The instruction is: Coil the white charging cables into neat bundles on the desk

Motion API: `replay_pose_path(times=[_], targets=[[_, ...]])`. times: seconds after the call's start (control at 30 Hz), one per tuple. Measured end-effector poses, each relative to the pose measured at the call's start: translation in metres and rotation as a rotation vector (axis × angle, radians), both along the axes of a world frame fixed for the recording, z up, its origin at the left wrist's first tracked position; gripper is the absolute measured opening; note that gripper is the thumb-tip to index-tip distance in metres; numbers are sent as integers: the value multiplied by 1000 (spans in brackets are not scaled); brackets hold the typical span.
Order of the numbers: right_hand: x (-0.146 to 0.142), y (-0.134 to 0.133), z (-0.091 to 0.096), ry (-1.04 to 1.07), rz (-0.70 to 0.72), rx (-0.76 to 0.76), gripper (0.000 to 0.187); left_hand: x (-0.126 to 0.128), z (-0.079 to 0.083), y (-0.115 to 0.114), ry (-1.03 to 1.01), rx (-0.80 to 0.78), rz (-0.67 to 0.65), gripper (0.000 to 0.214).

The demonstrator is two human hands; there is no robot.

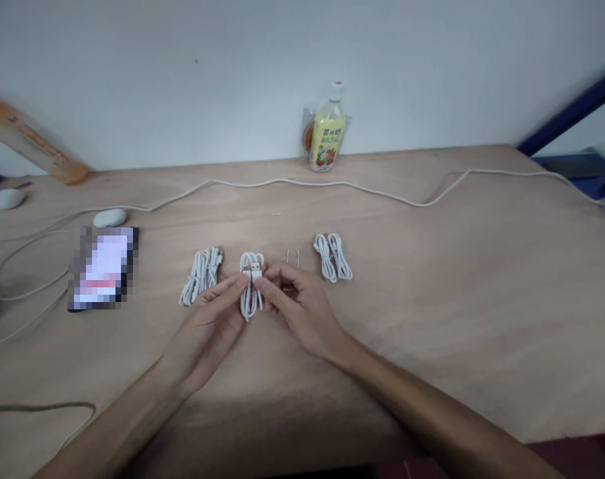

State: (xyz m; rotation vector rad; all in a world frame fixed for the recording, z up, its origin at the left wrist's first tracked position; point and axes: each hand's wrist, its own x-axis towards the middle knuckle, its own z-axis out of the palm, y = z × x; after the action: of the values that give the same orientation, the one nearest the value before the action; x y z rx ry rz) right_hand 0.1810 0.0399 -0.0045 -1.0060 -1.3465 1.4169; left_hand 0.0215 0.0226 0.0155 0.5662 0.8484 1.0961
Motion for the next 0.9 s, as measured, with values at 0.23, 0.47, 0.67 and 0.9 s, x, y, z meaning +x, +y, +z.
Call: replay_pose_path(times=[0.23, 0.47, 0.67, 0.9], targets=[[-1, 0, -1, 28, -7, 10, 44, 1, 3, 0, -12, 16, -16, 24], [-1, 1, 1, 13, -13, 30, 45, 0, 0, -1, 0, 1, -1, 27], [-1, 1, 0, 49, -2, 33, 45, -1, -3, -1, 2, 2, -8, 28], [-2, 1, -1, 63, 3, 40, 43, -1, -5, -1, -1, 6, -12, 27]])
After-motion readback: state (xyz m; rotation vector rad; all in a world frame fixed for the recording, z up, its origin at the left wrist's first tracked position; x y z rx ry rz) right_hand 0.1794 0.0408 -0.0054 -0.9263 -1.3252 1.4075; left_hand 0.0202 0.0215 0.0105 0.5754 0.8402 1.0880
